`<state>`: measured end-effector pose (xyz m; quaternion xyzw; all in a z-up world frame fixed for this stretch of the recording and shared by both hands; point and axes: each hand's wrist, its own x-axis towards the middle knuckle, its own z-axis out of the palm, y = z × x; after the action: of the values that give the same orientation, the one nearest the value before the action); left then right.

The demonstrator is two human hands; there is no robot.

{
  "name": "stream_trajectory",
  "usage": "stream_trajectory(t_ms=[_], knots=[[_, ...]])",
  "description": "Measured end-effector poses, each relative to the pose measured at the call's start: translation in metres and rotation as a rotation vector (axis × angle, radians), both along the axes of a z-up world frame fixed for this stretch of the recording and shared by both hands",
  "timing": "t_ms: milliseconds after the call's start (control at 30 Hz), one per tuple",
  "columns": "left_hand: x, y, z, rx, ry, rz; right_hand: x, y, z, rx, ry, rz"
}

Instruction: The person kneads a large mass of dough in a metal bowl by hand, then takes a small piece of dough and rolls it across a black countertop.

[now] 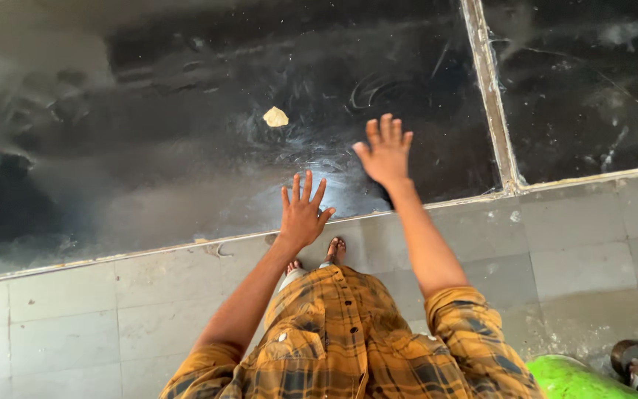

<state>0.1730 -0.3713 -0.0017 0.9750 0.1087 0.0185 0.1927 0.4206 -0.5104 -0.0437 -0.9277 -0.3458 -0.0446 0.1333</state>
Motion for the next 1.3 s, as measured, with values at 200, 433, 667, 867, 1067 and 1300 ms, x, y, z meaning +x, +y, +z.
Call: stream_trajectory(t_ms=[200,433,667,867,1067,1300], knots=[[-0.007,0.01,0.002,0.004,-0.049,-0.051,-0.086,0.015,0.014,0.024,0.087,0.137],[-0.009,0.013,0.006,0.002,0.011,-0.109,-0.123,-0.037,0.028,0.014,0.159,0.117],[0.015,-0.013,0.005,0.027,0.082,-0.025,-0.106,-0.057,0.032,0.061,0.205,0.137],[0.076,-0.04,-0.006,0.081,0.073,0.032,-0.032,-0.097,0.022,0.089,0.159,0.113],[0.157,-0.099,-0.013,0.068,0.048,0.151,0.046,-0.157,0.004,0.111,0.106,0.079],[0.194,-0.172,-0.012,0.052,0.036,0.13,0.059,-0.195,0.006,0.093,0.1,0.266]])
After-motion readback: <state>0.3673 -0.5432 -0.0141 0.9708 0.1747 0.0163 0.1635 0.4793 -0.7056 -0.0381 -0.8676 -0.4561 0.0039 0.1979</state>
